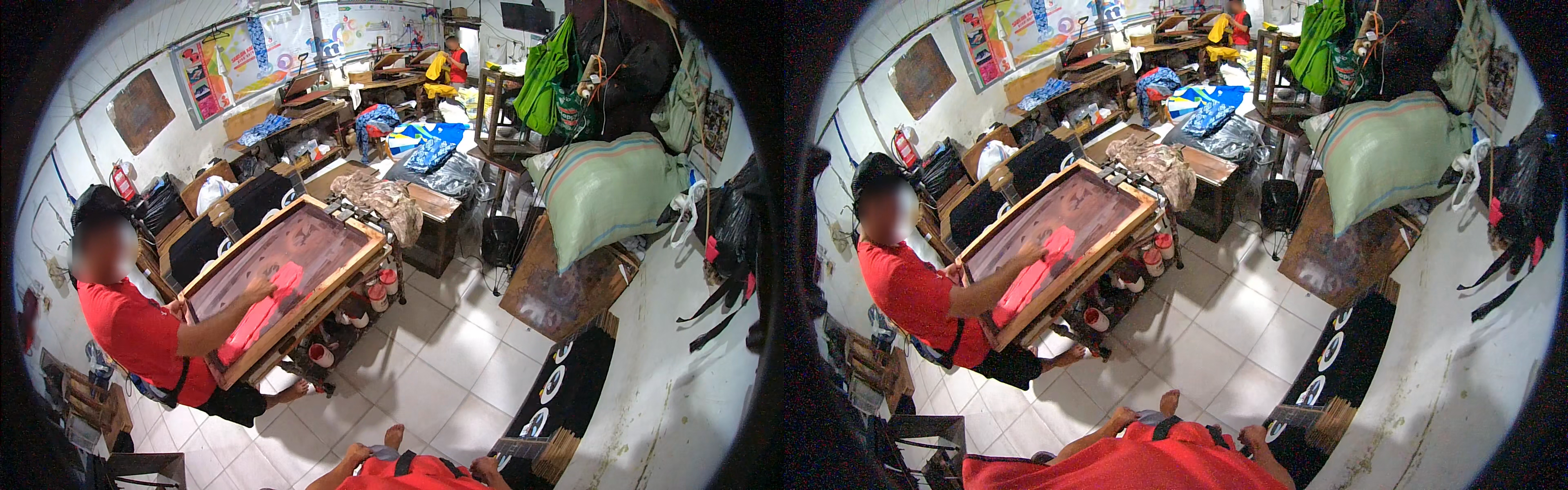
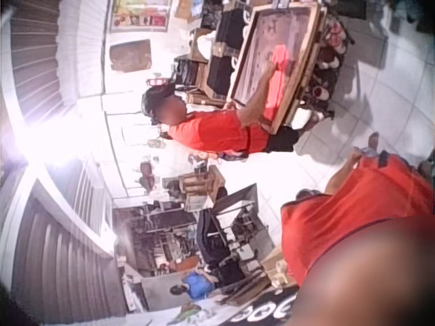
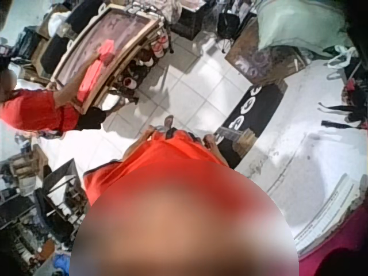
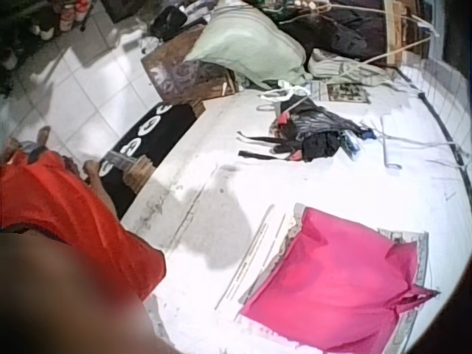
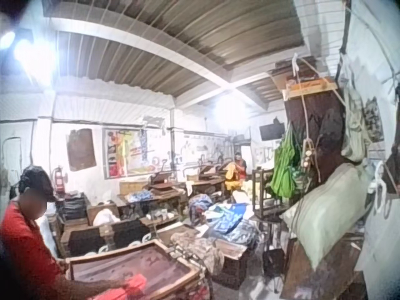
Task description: The person assists in a screen printing operation by taking printed black fabric from a coworker and stacking it on a nearby table. The coworker uses a squeegee to apply pink ink through a screen onto the fabric. The camera wearer handles the finished printed pieces and places them in a growing stack.
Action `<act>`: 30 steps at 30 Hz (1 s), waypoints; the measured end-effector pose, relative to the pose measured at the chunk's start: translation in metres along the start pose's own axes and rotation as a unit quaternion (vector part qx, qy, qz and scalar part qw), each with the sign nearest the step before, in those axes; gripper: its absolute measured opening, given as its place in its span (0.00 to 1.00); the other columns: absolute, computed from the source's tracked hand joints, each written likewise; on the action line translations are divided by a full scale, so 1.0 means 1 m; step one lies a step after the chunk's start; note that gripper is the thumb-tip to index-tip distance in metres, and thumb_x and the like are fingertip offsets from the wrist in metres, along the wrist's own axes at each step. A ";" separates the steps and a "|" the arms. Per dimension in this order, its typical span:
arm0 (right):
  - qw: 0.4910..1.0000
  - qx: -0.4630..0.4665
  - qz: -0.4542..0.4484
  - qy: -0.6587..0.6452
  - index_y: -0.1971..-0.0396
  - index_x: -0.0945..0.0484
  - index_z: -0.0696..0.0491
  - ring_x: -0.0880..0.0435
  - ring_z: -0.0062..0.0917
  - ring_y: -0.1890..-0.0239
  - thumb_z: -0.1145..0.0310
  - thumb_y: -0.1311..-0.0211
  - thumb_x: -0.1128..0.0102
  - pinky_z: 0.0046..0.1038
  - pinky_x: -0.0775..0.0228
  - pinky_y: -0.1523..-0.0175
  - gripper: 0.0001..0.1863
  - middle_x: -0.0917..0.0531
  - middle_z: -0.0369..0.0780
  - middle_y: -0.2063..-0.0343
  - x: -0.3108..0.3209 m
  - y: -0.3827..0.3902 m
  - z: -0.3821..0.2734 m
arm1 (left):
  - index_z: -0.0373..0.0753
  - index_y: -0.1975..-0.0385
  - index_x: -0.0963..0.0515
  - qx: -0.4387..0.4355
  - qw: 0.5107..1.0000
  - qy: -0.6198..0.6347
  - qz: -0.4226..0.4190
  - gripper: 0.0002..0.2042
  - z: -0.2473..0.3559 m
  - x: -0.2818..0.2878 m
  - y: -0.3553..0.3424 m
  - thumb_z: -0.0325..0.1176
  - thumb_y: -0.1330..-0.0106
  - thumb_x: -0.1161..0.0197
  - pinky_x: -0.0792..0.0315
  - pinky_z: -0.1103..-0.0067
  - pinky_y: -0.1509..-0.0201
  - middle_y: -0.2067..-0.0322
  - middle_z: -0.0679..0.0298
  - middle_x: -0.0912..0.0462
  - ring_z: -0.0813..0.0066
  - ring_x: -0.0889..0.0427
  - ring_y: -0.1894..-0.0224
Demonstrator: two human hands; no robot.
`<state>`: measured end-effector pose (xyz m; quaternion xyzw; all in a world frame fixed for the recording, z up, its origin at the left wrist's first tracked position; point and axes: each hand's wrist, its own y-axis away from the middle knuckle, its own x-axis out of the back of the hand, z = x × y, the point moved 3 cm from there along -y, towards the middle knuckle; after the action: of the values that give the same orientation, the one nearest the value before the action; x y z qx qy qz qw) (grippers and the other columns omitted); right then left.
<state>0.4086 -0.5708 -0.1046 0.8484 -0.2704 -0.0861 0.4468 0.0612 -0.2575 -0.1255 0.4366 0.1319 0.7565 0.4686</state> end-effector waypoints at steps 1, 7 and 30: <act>0.997 0.019 -0.015 0.067 0.78 0.23 0.60 0.22 0.32 0.82 0.68 0.46 0.52 0.29 0.30 0.80 0.12 0.21 0.45 0.81 -0.002 0.011 -0.014 | 0.36 0.70 0.19 0.015 1.000 0.012 0.012 0.14 -0.005 -0.002 -0.002 0.40 0.48 0.40 0.26 0.76 0.67 0.73 0.56 0.18 0.68 0.19 0.72; 0.997 -0.023 0.017 0.077 0.81 0.24 0.60 0.22 0.30 0.84 0.72 0.47 0.52 0.30 0.32 0.82 0.10 0.21 0.46 0.81 -0.008 0.030 -0.044 | 0.36 0.71 0.19 0.032 0.999 -0.011 0.005 0.14 -0.003 0.000 -0.002 0.41 0.50 0.39 0.26 0.76 0.68 0.74 0.57 0.18 0.69 0.20 0.74; 0.659 0.200 -0.067 0.722 0.80 0.19 0.44 0.20 0.29 0.78 0.57 0.55 0.44 0.34 0.28 0.75 0.09 0.18 0.34 0.79 0.003 -0.040 -0.003 | 0.40 0.74 0.19 0.273 0.881 0.361 0.140 0.09 -0.020 0.053 0.034 0.38 0.46 0.41 0.34 0.78 0.81 0.81 0.64 0.21 0.77 0.26 0.81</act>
<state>0.4275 -0.5519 -0.1348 0.7287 0.1835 0.5802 0.3142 0.0158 -0.2273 -0.0879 0.2580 0.4304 0.8535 0.1402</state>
